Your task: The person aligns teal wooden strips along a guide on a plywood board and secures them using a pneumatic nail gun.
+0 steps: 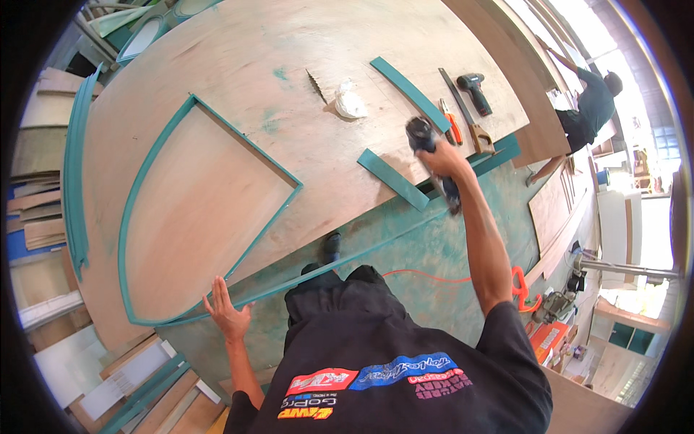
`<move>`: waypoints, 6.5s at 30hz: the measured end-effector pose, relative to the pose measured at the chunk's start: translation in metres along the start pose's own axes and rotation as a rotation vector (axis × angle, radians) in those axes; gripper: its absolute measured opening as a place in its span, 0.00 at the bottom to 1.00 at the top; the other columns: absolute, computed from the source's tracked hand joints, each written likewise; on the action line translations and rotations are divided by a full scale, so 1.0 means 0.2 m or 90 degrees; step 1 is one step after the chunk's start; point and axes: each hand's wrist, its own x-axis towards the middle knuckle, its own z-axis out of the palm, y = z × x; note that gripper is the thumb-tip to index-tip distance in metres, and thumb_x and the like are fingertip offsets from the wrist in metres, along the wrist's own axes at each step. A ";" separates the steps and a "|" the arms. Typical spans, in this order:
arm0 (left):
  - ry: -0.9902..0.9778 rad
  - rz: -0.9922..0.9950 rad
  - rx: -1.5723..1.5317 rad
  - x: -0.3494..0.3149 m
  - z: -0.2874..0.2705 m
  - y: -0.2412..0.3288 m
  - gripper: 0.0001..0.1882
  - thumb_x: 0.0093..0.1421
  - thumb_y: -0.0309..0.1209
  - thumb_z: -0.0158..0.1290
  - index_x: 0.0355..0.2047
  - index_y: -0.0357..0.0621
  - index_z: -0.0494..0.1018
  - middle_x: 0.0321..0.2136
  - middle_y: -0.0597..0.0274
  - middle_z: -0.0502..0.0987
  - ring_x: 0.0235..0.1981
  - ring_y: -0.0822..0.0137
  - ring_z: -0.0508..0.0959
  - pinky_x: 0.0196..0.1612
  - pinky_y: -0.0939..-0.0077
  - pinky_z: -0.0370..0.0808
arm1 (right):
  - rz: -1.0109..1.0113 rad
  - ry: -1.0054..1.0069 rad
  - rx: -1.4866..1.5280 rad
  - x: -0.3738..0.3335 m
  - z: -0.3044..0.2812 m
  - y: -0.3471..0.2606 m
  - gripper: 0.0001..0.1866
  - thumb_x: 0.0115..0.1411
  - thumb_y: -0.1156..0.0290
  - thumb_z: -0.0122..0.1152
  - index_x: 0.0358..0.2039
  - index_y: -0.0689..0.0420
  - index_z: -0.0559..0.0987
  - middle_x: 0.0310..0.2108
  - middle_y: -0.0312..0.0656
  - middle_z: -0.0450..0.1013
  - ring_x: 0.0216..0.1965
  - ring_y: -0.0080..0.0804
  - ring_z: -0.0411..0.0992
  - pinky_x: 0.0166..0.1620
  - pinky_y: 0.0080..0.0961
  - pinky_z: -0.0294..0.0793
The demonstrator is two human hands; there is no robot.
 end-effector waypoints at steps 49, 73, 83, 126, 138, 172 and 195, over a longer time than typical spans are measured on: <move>0.127 -0.044 0.095 0.01 0.22 0.01 0.39 0.53 0.32 0.66 0.64 0.35 0.64 0.63 0.46 0.69 0.65 0.50 0.67 0.64 0.54 0.60 | 0.323 -0.096 0.717 0.04 1.37 0.80 0.29 0.63 0.59 0.55 0.61 0.60 0.70 0.59 0.52 0.70 0.46 0.44 0.79 0.48 0.38 0.74; 0.216 -0.056 0.193 0.01 0.31 -0.01 0.31 0.59 0.36 0.62 0.62 0.43 0.69 0.61 0.59 0.72 0.63 0.59 0.70 0.59 0.55 0.63 | -0.170 0.192 -0.350 0.37 0.24 0.51 0.33 0.52 0.75 0.61 0.61 0.39 0.72 0.42 0.47 0.79 0.44 0.51 0.79 0.55 0.51 0.68; 0.238 -0.011 0.204 0.01 0.28 0.00 0.31 0.60 0.34 0.62 0.62 0.38 0.68 0.61 0.53 0.72 0.63 0.55 0.69 0.60 0.54 0.62 | -0.283 0.151 -0.120 0.52 0.21 0.34 0.25 0.55 0.68 0.60 0.55 0.53 0.79 0.49 0.53 0.77 0.52 0.52 0.75 0.58 0.53 0.70; 0.100 0.461 0.162 0.37 0.10 -0.28 0.24 0.54 0.43 0.64 0.43 0.44 0.69 0.37 0.60 0.71 0.41 0.61 0.72 0.40 0.62 0.68 | 0.279 0.154 1.035 -2.14 1.87 0.41 0.12 0.58 0.65 0.68 0.33 0.56 0.74 0.19 0.34 0.67 0.20 0.25 0.67 0.26 0.24 0.68; -0.122 0.491 0.095 0.52 0.09 -0.26 0.27 0.57 0.44 0.60 0.44 0.36 0.64 0.39 0.41 0.76 0.41 0.39 0.78 0.43 0.45 0.73 | 0.190 0.204 0.795 -2.49 2.48 -0.42 0.10 0.61 0.68 0.67 0.34 0.61 0.78 0.20 0.31 0.70 0.20 0.18 0.67 0.24 0.21 0.64; 0.041 0.800 0.344 0.79 0.21 -0.09 0.17 0.59 0.38 0.47 0.32 0.38 0.81 0.33 0.41 0.82 0.37 0.48 0.84 0.39 0.54 0.80 | 0.045 0.124 1.617 -2.53 3.91 -2.62 0.10 0.59 0.72 0.71 0.37 0.61 0.79 0.23 0.31 0.73 0.18 0.16 0.65 0.20 0.18 0.63; -0.001 0.766 0.295 0.77 0.18 -0.06 0.24 0.57 0.44 0.46 0.37 0.34 0.81 0.34 0.40 0.82 0.39 0.48 0.83 0.40 0.55 0.79 | 0.064 0.196 1.655 -2.49 3.83 -2.76 0.12 0.60 0.65 0.71 0.37 0.58 0.80 0.21 0.27 0.71 0.20 0.15 0.65 0.23 0.18 0.63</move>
